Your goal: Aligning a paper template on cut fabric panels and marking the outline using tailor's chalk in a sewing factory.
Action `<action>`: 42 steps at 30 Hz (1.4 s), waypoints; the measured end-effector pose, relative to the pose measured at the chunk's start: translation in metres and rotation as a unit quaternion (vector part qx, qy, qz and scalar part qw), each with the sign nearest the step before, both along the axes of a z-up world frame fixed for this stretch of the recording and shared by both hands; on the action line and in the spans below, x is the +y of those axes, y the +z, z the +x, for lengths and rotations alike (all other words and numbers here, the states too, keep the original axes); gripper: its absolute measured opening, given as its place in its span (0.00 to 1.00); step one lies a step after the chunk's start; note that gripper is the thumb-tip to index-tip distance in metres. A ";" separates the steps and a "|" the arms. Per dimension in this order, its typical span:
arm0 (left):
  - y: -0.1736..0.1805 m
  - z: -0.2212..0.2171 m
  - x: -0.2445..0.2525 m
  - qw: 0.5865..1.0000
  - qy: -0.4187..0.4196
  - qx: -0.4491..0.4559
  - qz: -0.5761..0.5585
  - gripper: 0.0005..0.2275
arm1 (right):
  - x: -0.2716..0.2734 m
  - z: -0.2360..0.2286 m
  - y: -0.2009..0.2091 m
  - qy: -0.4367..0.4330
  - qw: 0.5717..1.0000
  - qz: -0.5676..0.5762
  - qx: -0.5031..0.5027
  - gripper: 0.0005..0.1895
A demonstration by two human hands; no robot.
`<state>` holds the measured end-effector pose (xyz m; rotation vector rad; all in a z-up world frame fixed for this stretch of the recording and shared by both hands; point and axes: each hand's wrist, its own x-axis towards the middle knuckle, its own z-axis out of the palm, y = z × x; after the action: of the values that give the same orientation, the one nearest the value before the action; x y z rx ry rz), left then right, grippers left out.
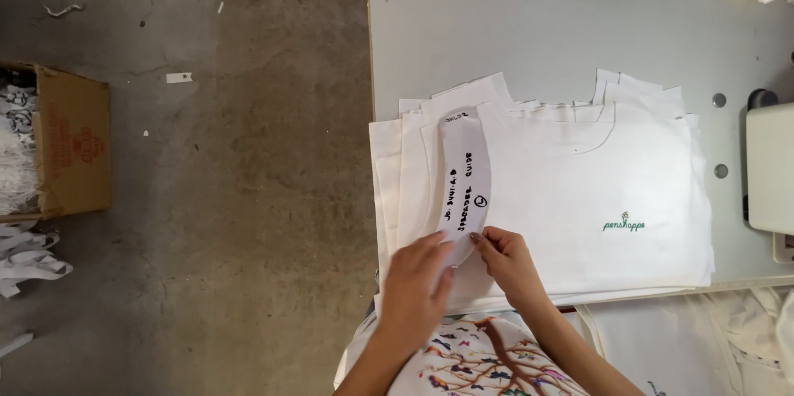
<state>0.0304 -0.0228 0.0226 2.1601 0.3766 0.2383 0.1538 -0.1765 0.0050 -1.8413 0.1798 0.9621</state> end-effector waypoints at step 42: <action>-0.038 0.088 0.044 0.946 -0.190 0.157 0.211 0.41 | 0.061 0.114 -0.010 0.222 0.934 -0.186 -0.208 0.17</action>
<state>0.1179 0.0214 -0.0154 2.6495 0.0780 -0.2720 0.2676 -0.1157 -0.0048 -2.4575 -0.3538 0.8468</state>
